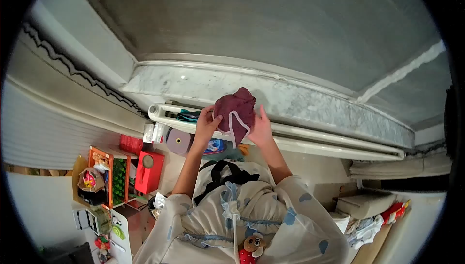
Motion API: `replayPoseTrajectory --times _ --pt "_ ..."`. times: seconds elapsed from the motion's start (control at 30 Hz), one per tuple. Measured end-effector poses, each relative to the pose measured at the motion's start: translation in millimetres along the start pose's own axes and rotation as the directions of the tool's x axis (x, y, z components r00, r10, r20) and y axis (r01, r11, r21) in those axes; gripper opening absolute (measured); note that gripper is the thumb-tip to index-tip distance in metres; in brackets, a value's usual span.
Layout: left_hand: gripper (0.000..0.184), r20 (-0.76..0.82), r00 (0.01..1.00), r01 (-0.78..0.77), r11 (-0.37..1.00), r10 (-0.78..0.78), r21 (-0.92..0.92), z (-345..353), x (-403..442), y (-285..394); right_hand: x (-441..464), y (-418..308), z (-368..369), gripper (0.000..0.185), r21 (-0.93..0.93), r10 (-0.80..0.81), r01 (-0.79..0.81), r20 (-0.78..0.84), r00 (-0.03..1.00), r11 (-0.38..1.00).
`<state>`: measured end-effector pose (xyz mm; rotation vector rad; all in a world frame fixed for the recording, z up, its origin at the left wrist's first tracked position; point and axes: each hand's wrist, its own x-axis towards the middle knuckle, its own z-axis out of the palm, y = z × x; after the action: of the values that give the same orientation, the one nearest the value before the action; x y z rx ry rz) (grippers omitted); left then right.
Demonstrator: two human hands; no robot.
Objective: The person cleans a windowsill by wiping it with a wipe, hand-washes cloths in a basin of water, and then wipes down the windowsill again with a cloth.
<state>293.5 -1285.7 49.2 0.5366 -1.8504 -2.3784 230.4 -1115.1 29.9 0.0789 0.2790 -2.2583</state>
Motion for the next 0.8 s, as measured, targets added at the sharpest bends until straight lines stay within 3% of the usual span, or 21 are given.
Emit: replayPoseTrajectory --times 0.03,0.1,0.13,0.2,0.23,0.37,0.43,0.5,0.53,0.57,0.6,0.63,0.67,0.7,0.77,0.8 --pt "0.039 0.036 0.996 -0.089 0.993 0.086 0.073 4.9 1.3 -4.9 -12.1 -3.2 0.1 0.049 0.007 -0.02 0.02 -0.01 1.0 1.0" --pt "0.037 0.096 0.987 -0.141 0.982 0.13 0.127 16.5 -3.0 -16.0 -39.5 -6.8 -3.1 0.051 -0.281 -0.113 0.065 -0.159 0.981 0.957" --pt "0.038 0.158 0.974 -0.2 0.945 0.163 0.259 26.0 -9.6 -16.2 -54.1 -9.3 -23.2 0.049 -0.312 -0.055 -0.016 -0.217 0.975 0.95" --pt "0.04 0.287 0.912 -0.397 0.812 0.294 0.428 32.2 -7.6 -53.7 -84.5 -5.7 -34.0 0.047 -0.4 -0.127 -0.018 -0.334 0.934 0.916" --pt "0.042 0.325 0.917 -0.371 0.793 0.231 0.484 43.5 -15.3 -51.8 -96.5 -5.0 -37.8 0.047 -0.489 -0.195 -0.041 -0.422 0.886 0.871" --pt "0.035 0.469 0.881 -0.321 0.802 0.058 0.503 84.4 -15.3 -79.1 -122.9 -8.2 -101.4 0.053 -0.585 -0.327 -0.005 -0.46 0.825 0.811" --pt "0.033 0.534 0.845 -0.312 0.805 -0.008 0.505 98.7 -7.8 -87.1 -123.2 -8.8 -111.0 0.059 -0.722 -0.674 0.169 -0.498 0.546 0.671" --pt "0.035 0.535 0.835 -0.443 0.738 0.133 0.509 111.9 -3.8 -86.8 -119.0 -17.7 -105.5 0.064 -0.784 -0.758 0.243 -0.39 0.522 0.571" --pt "0.039 0.515 0.857 -0.308 0.819 0.017 0.485 116.3 -5.2 -79.7 -117.2 -28.2 -135.5 0.065 -0.955 -0.8 0.003 -0.246 0.547 0.296" --pt "0.039 0.525 0.851 -0.31 0.819 0.012 0.483 116.5 -6.7 -85.6 -113.7 -35.8 -140.1 0.066 -0.975 -0.787 -0.22 -0.106 0.607 -0.039" --pt "0.04 0.559 0.818 -0.524 0.58 0.139 0.623 114.4 -8.0 -94.8 -114.6 -32.5 -143.9 0.066 -0.975 -0.794 -0.22 -0.106 0.599 -0.036" --pt "0.04 0.615 0.749 -0.662 0.266 0.245 0.7 111.3 -7.4 -103.2 -108.8 -24.3 -101.4 0.061 -0.853 -0.893 -0.502 -0.11 0.436 -0.14" --pt "0.04 0.673 0.715 -0.697 0.264 0.188 0.667 108.7 -6.3 -108.0 -105.9 -18.4 -74.5 0.055 -0.641 -0.962 -0.748 -0.057 0.267 -0.17" --pt "0.04 0.682 0.708 -0.704 0.261 0.183 0.661 107.3 -8.4 -110.1 -106.3 -16.5 -72.0 0.055 -0.643 -0.965 -0.75 -0.061 0.256 -0.158" --pt "0.033 0.76 0.632 -0.763 0.293 0.153 0.576 105.9 -15.4 -111.7 -108.0 -13.6 -69.8 0.052 -0.639 -0.943 -0.721 0.02 0.333 -0.268" --pt "0.029 0.753 0.625 -0.772 0.304 0.206 0.558 108.1 -20.0 -113.2 -109.9 -8.0 -75.8 0.05 -0.629 -0.944 -0.72 0.068 0.324 -0.293"
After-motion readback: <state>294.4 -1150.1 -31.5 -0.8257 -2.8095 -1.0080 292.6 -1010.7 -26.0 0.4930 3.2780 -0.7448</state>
